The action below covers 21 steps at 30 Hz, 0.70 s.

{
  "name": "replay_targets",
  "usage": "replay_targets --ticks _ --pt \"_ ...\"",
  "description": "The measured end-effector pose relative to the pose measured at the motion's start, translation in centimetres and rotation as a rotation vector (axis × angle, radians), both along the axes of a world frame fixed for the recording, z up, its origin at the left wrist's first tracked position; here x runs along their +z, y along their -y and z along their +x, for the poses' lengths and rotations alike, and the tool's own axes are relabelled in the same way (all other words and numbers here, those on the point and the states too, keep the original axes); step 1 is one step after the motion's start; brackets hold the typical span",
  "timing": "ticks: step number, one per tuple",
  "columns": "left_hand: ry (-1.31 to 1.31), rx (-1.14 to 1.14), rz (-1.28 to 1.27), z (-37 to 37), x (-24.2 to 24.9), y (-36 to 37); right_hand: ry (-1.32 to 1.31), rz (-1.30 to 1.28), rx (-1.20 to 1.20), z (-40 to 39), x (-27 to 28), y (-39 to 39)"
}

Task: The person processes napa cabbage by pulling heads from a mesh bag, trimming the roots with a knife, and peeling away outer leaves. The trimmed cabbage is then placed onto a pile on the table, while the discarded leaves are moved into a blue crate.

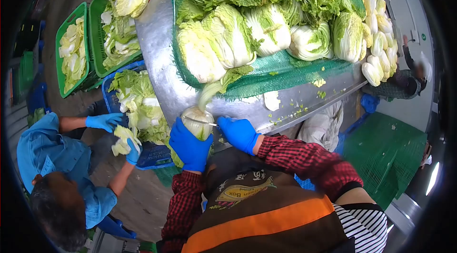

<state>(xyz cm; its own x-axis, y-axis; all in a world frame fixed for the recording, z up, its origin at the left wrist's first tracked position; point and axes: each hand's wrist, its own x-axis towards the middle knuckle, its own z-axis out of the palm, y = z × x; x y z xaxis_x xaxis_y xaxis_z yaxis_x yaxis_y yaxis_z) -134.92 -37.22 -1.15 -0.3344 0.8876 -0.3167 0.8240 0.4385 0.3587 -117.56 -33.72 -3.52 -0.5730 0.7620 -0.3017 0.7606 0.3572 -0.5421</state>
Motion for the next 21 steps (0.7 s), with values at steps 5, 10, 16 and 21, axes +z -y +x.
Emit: replay_targets --ticks 5,10,16,21 --pt "-0.011 -0.011 0.011 0.0 -0.1 0.0 0.055 0.01 -0.001 -0.4 -0.9 0.1" --pt "-0.006 -0.017 0.023 0.0 0.0 -0.1 0.104 0.047 0.004 -0.9 -2.1 -0.1" --pt "-0.007 -0.021 0.035 0.1 -0.8 0.3 0.109 0.049 -0.035 -1.6 -5.0 -0.1" --pt "0.091 -0.048 0.077 -1.7 -1.1 1.3 0.11 -0.043 -0.09 -2.6 -7.1 0.1"
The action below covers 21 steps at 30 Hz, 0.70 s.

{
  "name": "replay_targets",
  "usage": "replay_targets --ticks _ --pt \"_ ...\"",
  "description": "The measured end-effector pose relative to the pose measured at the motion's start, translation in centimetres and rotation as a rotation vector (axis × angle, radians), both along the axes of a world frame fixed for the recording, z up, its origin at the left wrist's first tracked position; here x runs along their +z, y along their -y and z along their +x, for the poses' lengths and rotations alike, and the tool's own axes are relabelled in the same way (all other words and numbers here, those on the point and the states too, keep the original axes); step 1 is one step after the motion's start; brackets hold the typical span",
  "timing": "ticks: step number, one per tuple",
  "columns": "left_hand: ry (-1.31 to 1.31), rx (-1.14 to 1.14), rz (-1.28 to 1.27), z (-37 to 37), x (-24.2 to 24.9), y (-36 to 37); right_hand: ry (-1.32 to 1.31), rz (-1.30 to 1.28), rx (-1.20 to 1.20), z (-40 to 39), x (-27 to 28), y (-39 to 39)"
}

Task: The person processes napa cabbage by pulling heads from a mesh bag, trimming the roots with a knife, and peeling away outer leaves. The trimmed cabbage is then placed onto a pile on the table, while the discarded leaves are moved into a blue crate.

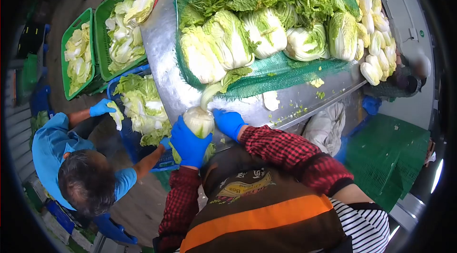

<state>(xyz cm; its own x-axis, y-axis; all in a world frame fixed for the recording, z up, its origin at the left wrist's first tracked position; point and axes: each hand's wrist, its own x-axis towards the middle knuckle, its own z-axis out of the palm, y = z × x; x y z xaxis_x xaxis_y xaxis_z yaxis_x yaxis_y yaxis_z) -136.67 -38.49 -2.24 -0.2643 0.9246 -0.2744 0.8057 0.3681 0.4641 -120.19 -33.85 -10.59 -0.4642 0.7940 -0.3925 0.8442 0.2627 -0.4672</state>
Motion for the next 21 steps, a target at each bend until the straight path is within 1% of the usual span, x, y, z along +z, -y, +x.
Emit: replay_targets --ticks 1,2,4,6,7,8,9,10,12,14,15,16,17,18,19,20,21 --pt "0.115 -0.017 0.076 -1.0 -0.4 -0.4 0.005 0.005 0.022 0.8 0.1 0.0" --pt "0.119 -0.018 0.096 -2.1 -0.9 -1.0 0.012 0.013 0.043 1.8 0.2 -0.1" --pt "0.496 0.047 -0.057 -5.2 -1.4 -1.7 0.02 0.037 0.037 5.3 0.7 1.1" --pt "0.505 0.003 -0.075 -7.8 -2.4 -2.4 0.037 0.024 0.073 10.1 1.3 1.5" --pt "0.665 0.023 -0.106 -8.9 -3.1 -2.6 0.011 -0.035 0.053 12.7 3.1 1.4" --pt "0.824 0.044 -0.139 -9.7 -3.5 -2.8 -0.023 0.028 0.06 15.1 3.8 1.7" --pt "0.931 0.069 -0.17 -10.4 -2.8 -3.0 -0.054 0.078 -0.023 16.8 5.5 1.9" --pt "0.931 0.067 -0.168 -11.6 -3.1 -2.6 -0.05 0.15 -0.08 18.7 6.0 2.0" --pt "1.266 0.404 -0.353 -14.0 -4.2 -0.8 0.05 0.11 -0.279 19.9 7.4 0.4" --pt "1.564 0.766 -0.277 -14.5 -4.6 2.6 0.051 0.131 -0.27 19.1 7.4 -0.5" --pt "1.711 0.969 -0.341 -14.0 -3.5 3.9 0.054 0.155 -0.245 18.2 7.2 -2.1" --pt "1.8 0.921 -0.195 -14.2 -5.1 6.0 0.04 0.063 -0.223 17.3 6.5 -2.3" --pt "1.687 0.851 -0.038 -13.6 -4.6 6.9 0.013 0.135 -0.181 16.8 4.3 -1.5" --pt "1.566 0.625 -0.003 -13.8 -3.9 6.9 -0.051 0.13 -0.163 15.7 3.6 -1.2" --pt "1.578 0.42 -0.12 -16.4 -5.3 8.5 -0.064 0.227 -0.134 14.7 2.7 -0.5" --pt "1.645 0.552 -0.027 -15.0 -4.7 10.7 -0.153 0.243 -0.213 13.7 2.7 0.4" --pt "1.71 0.641 0.036 -14.5 -4.1 11.9 -0.179 0.241 -0.267 12.9 2.3 1.0"
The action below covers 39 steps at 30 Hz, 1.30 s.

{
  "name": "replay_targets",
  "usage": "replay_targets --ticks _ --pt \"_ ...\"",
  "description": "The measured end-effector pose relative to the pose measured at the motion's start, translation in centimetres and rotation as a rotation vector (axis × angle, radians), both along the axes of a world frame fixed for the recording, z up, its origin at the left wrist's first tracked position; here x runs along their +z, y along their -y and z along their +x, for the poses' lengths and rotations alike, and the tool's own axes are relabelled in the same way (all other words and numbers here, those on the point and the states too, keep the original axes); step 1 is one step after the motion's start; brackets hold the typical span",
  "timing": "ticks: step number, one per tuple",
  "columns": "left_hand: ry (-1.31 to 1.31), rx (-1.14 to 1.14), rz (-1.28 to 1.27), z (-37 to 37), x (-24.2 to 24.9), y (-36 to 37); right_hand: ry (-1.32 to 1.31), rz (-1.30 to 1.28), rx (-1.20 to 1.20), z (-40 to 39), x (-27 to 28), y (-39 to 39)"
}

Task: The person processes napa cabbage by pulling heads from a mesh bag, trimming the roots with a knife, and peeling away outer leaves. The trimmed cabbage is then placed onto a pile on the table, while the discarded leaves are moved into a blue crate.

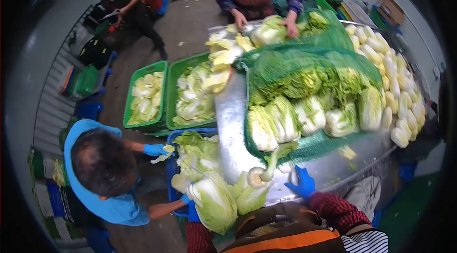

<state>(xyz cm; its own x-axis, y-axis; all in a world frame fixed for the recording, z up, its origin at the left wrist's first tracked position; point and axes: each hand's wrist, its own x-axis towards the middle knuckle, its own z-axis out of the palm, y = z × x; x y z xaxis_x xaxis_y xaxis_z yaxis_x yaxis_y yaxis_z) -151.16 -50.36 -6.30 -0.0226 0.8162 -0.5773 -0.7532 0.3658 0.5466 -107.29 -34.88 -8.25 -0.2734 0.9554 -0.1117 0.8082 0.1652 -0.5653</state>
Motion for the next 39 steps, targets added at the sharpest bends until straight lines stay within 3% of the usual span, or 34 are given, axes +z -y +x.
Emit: replay_targets --ticks 2,5,7,11,13,15,17,19,20,21,22,23,24,25,26,28,29,30,31,32,33,35,36,38,39 --pt "0.049 0.12 -0.005 1.0 0.6 2.7 -0.025 -0.016 -0.039 0.2 0.4 1.4" --pt "0.084 0.174 -0.005 1.8 1.7 4.4 -0.033 -0.123 0.147 1.4 2.5 0.6" --pt "0.101 0.163 -0.008 2.6 1.8 5.3 0.161 -0.425 0.377 2.5 3.2 -0.5" --pt "0.132 0.146 -0.006 4.1 1.8 5.7 0.113 -0.266 0.546 -2.2 2.5 -2.8" --pt "0.133 0.152 0.002 4.4 1.7 5.4 -0.042 -0.129 0.551 -7.4 0.2 -3.5" --pt "0.131 0.163 0.021 4.4 1.8 4.7 -0.257 -0.177 0.516 -12.9 -5.6 -4.0" --pt "0.121 0.19 0.055 4.7 1.8 3.4 -0.114 -0.319 0.469 -18.3 -3.2 -5.8" --pt "0.101 0.224 0.092 4.8 1.9 1.6 -0.397 -0.511 0.309 -20.2 -2.7 -7.4" --pt "0.074 0.238 0.093 4.8 1.9 0.6 -0.532 -0.51 0.268 -19.7 -2.7 -7.7" --pt "-0.047 0.238 -0.015 5.3 2.5 -0.9 -0.567 -0.765 0.16 -18.7 2.4 -8.6" --pt "-0.065 0.212 -0.06 5.6 2.4 -1.8 -0.648 -0.648 0.154 -17.3 -0.4 -8.5" --pt "-0.171 0.133 0.006 6.1 3.0 -3.1 -0.589 -0.744 0.132 -15.4 3.8 -8.8" --pt "-0.367 0.008 -0.083 6.7 3.8 -4.2 -0.528 -0.857 0.104 -13.8 6.9 -9.0" --pt "-0.41 -0.007 -0.061 8.5 7.4 -6.5 -0.61 -0.834 0.073 -13.0 5.4 -8.6" --pt "-0.383 -0.027 0.001 9.4 7.4 -7.4 -0.536 -0.771 0.119 -11.9 4.2 -8.9" --pt "-0.452 -0.021 0.302 10.8 7.5 -9.9 -0.63 -0.746 0.159 -13.1 3.1 -9.6" --pt "-0.47 -0.01 0.453 11.6 7.7 -11.1 -0.72 -0.31 0.336 -15.3 3.3 -10.2" --pt "-0.309 0.093 0.338 11.4 7.0 -11.0 -0.334 -0.268 0.451 -15.1 4.2 -11.4" --pt "-0.154 0.193 0.218 11.1 6.2 -10.7 -0.578 -0.318 0.495 -16.0 1.2 -12.2" --pt "-0.295 0.122 0.224 10.8 5.3 -10.6 -0.721 -0.791 0.311 -16.7 1.0 -12.3" --pt "-0.289 0.112 0.213 11.1 4.7 -10.5 -1.147 -0.946 0.088 -17.8 1.7 -10.8" --pt "-0.4 -0.051 0.034 12.3 3.4 -10.2 -0.79 -0.437 0.327 -18.1 -5.0 -10.5" --pt "-0.41 0.004 0.056 12.9 2.0 -10.0 -0.781 -0.454 0.314 -17.5 -2.9 -9.7" --pt "-0.326 0.076 -0.007 13.3 0.6 -9.6 -0.023 -0.101 0.437 -16.2 2.2 -9.1" --pt "-0.255 0.15 -0.059 13.4 0.5 -9.9 -0.014 -0.11 0.435 -15.7 3.4 -9.6"
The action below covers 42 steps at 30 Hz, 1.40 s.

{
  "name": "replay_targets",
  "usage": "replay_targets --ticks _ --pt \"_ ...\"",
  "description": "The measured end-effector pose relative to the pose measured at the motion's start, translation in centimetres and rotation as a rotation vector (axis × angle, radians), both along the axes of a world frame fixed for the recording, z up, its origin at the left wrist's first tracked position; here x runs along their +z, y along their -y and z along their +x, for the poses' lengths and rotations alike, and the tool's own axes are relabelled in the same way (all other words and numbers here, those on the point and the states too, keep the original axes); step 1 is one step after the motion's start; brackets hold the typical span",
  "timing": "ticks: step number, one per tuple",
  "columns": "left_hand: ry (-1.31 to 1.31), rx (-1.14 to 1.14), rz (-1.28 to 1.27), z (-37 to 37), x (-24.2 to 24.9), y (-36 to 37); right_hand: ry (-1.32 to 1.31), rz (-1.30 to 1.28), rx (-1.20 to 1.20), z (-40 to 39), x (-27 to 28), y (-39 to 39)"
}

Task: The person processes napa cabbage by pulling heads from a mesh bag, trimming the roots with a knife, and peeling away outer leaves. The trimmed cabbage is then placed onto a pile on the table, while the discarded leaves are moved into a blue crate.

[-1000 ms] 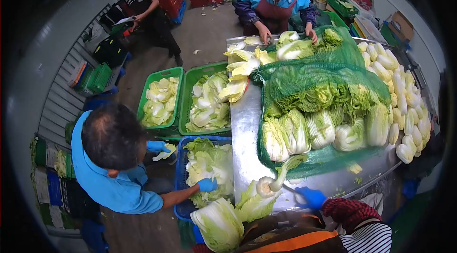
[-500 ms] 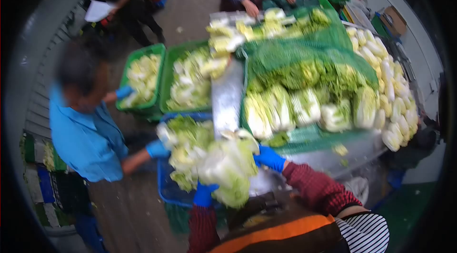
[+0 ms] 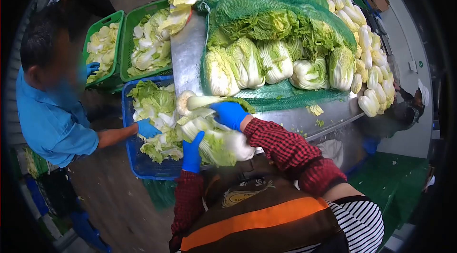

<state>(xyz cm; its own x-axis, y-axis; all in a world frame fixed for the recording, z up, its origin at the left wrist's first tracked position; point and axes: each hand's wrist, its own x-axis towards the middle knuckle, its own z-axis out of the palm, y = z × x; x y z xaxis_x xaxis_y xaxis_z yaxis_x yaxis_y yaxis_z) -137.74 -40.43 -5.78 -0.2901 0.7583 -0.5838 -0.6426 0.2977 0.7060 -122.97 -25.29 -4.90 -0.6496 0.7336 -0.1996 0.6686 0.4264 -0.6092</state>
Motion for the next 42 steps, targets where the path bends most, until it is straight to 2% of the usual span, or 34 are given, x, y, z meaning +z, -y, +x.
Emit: replay_targets --ticks 2,5,7,10,13,15,16,18,19,20,22,24,26,28,29,31,32,34,35,36,38,39,41,42 --pt "-0.013 0.037 0.008 -0.4 -0.7 -0.6 0.149 -0.051 0.117 1.0 1.8 -1.2" --pt "-0.088 0.051 -0.002 -2.3 -2.9 -2.3 0.096 -0.038 0.162 4.6 3.4 -3.0" --pt "-0.158 0.042 0.032 -3.1 -2.8 -3.8 0.076 -0.043 0.16 8.0 3.9 -3.3" --pt "-0.254 0.017 0.062 -3.4 -2.1 -6.0 0.058 -0.044 0.043 12.5 4.6 -2.2" --pt "-0.357 -0.172 0.04 -4.7 -0.9 -7.6 -0.005 -0.058 -0.104 17.2 3.9 0.4" --pt "-0.372 -0.283 0.062 -6.2 1.2 -8.5 -0.249 0.032 -0.376 20.5 2.9 2.4" --pt "-0.361 -0.305 0.074 -6.8 1.6 -8.9 -0.243 0.03 -0.392 22.0 2.2 3.4" --pt "-0.615 -0.266 0.082 -7.3 2.0 -10.1 -0.392 -0.239 -0.902 24.2 1.2 4.9" --pt "-1.478 -0.046 0.043 -5.5 3.4 -11.0 -0.416 -0.376 -1.043 24.5 1.7 5.5" --pt "-1.88 0.022 -0.042 -4.6 5.4 -11.2 -0.417 -0.371 -1.06 24.8 1.5 6.1" --pt "-1.367 -0.042 0.227 -0.8 6.9 -10.9 -0.489 -0.658 -1.226 25.2 0.0 7.1" --pt "-0.824 -0.691 0.273 3.3 5.9 -9.3 -0.526 -0.779 -1.243 24.7 -1.5 8.4" --pt "-0.82 -0.932 0.259 8.8 2.4 -7.4 -0.525 -0.908 -1.265 23.6 -1.6 8.7" --pt "-1.141 -1.049 0.297 12.1 2.0 -6.6 -0.663 -1.034 -1.301 23.9 -4.8 9.3" --pt "-1.143 -1.062 0.314 12.5 1.2 -6.6 -0.553 -0.613 -0.985 24.1 -6.3 10.6" --pt "-0.951 -1.107 0.376 13.3 -0.3 -6.8 -0.822 -0.93 -1.274 22.2 -3.9 10.3" --pt "-0.962 -1.116 0.404 13.2 -0.7 -6.9 -0.951 -1.056 -1.449 21.1 -2.5 10.1" --pt "-0.513 -0.82 0.3 13.0 -1.7 -5.3 -0.723 -0.9 -1.391 20.1 0.7 10.9" --pt "-0.351 -0.769 0.292 12.4 -3.6 -4.7 -0.797 -0.708 -1.335 18.2 4.4 11.3" --pt "-0.345 -0.787 0.28 12.4 -2.8 -4.2 -0.776 -0.666 -1.257 17.3 6.7 11.6" --pt "0.009 -0.545 0.238 11.5 0.8 -3.3 -0.811 -0.285 -0.967 15.7 6.1 12.5" --pt "-0.129 -0.568 0.199 11.5 1.8 -3.0 -0.809 -0.307 -0.982 15.0 6.0 13.0" --pt "-0.078 -0.547 0.137 10.8 2.7 -2.3 -0.888 -0.557 -0.968 14.2 6.2 12.8" --pt "-0.023 -0.522 0.096 10.6 3.1 -2.3 -0.888 -0.566 -0.964 14.1 6.3 12.5"
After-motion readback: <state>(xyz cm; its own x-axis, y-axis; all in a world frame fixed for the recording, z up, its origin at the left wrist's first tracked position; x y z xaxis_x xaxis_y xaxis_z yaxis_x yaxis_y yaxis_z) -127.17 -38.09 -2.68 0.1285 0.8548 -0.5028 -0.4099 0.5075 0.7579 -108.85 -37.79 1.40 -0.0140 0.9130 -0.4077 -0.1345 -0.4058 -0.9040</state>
